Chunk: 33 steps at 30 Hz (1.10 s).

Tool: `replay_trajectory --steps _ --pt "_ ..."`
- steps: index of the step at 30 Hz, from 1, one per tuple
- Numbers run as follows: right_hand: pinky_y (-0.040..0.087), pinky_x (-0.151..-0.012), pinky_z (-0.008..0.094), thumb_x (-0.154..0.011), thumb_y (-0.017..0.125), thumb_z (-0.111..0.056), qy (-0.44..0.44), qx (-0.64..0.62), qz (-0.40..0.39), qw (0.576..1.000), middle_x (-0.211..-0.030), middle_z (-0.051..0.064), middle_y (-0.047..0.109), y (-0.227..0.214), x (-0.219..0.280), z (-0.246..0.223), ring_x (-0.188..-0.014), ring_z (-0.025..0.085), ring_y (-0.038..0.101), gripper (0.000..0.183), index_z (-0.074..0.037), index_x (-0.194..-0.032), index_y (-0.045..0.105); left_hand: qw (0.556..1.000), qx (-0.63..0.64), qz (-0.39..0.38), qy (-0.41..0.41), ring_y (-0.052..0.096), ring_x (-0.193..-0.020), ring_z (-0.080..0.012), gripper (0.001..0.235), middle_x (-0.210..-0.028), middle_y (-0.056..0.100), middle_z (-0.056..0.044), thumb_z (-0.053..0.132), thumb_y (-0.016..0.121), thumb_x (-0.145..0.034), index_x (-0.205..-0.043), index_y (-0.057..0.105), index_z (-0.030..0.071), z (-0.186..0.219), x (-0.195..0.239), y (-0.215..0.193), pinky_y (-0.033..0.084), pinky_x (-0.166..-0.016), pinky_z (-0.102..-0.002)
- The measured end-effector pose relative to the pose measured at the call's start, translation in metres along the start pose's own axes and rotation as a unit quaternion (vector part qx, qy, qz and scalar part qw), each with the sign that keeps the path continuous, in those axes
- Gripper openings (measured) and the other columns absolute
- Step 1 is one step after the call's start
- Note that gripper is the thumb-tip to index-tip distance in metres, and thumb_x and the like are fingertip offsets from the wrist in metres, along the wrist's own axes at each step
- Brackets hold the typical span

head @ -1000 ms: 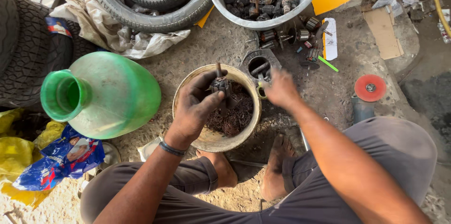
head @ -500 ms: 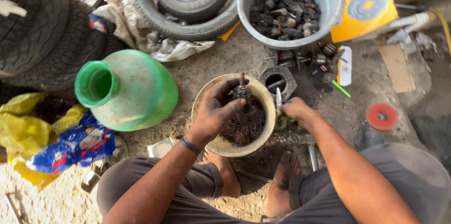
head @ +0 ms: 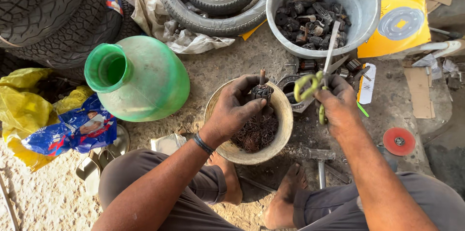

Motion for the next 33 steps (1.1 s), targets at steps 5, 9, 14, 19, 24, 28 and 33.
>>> replay_trajectory --steps 5,9,14,19,24,28,33 --pt "0.052 -0.056 0.029 -0.086 0.083 -0.031 0.035 0.116 0.012 0.993 -0.08 0.004 0.067 0.006 0.011 -0.019 -0.067 0.014 0.063 0.036 -0.001 -0.1 0.069 0.998 -0.054 0.013 0.005 0.07 -0.101 -0.0126 0.058 -0.118 0.066 -0.007 0.003 0.072 -0.092 -0.145 0.048 0.0 0.003 -0.003 0.0 0.063 -0.092 -0.03" --pt "0.058 -0.063 0.03 -0.096 0.073 -0.024 -0.062 -0.039 -0.07 0.995 -0.085 0.008 0.071 0.008 0.029 -0.062 -0.073 0.016 0.069 0.025 -0.008 -0.113 0.067 0.991 -0.131 0.016 0.03 0.067 -0.106 -0.0126 0.051 -0.117 0.065 -0.009 0.004 0.078 -0.091 -0.138 0.057 -0.004 0.004 -0.002 -0.001 0.06 -0.096 -0.03" --pt "0.061 -0.071 0.033 -0.102 0.062 -0.02 -0.044 -0.158 -0.094 0.982 -0.094 0.014 0.072 0.025 0.05 -0.08 -0.08 0.02 0.071 0.025 0.001 -0.115 0.066 0.999 -0.04 0.008 0.033 0.064 -0.115 -0.0123 0.048 -0.123 0.063 -0.006 0.009 0.071 -0.095 -0.138 0.05 0.001 0.004 -0.002 0.005 0.058 -0.104 -0.03" --pt "0.061 -0.079 0.035 -0.103 0.059 -0.019 -0.037 -0.122 -0.123 0.984 -0.097 0.019 0.073 0.046 0.07 -0.077 -0.087 0.024 0.073 0.027 0.002 -0.119 0.058 0.994 -0.081 0.023 0.064 0.062 -0.112 -0.0116 0.046 -0.119 0.063 -0.006 0.016 0.068 -0.101 -0.142 0.051 0.003 0.009 0.002 0.005 0.057 -0.1 -0.029" --pt "0.06 -0.087 0.041 -0.104 0.056 -0.02 -0.025 -0.23 -0.141 0.962 -0.102 0.022 0.074 0.066 0.073 -0.072 -0.097 0.03 0.075 0.025 0.002 -0.115 0.054 0.995 -0.071 0.049 0.059 0.064 -0.102 -0.0115 0.041 -0.114 0.064 -0.004 0.018 0.067 -0.103 -0.138 0.054 0.003 0.006 0.001 0.005 0.057 -0.094 -0.029" --pt "0.059 -0.095 0.044 -0.105 0.053 -0.021 -0.049 -0.217 -0.129 0.966 -0.104 0.024 0.074 0.069 0.077 -0.066 -0.101 0.032 0.073 0.024 0.001 -0.115 0.054 0.987 -0.113 0.07 0.09 0.062 -0.104 -0.0097 0.04 -0.114 0.065 -0.004 0.017 0.069 -0.102 -0.137 0.056 0.003 0.009 0.001 0.003 0.055 -0.094 -0.027" --pt "0.059 -0.09 0.048 -0.106 0.055 -0.018 -0.048 -0.288 -0.149 0.945 -0.101 0.027 0.072 0.064 0.072 -0.056 -0.096 0.037 0.074 0.019 0.0 -0.113 0.054 0.986 -0.113 0.073 0.095 0.064 -0.106 -0.0112 0.042 -0.115 0.066 -0.004 0.015 0.072 -0.099 -0.136 0.056 0.003 0.011 0.004 0.003 0.057 -0.095 -0.028"
Point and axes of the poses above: each hand's wrist, its own x-axis away from the middle knuckle, its own y-axis out of the palm, z = x × y, the point moved 5 cm from there along -x, towards the middle knuckle
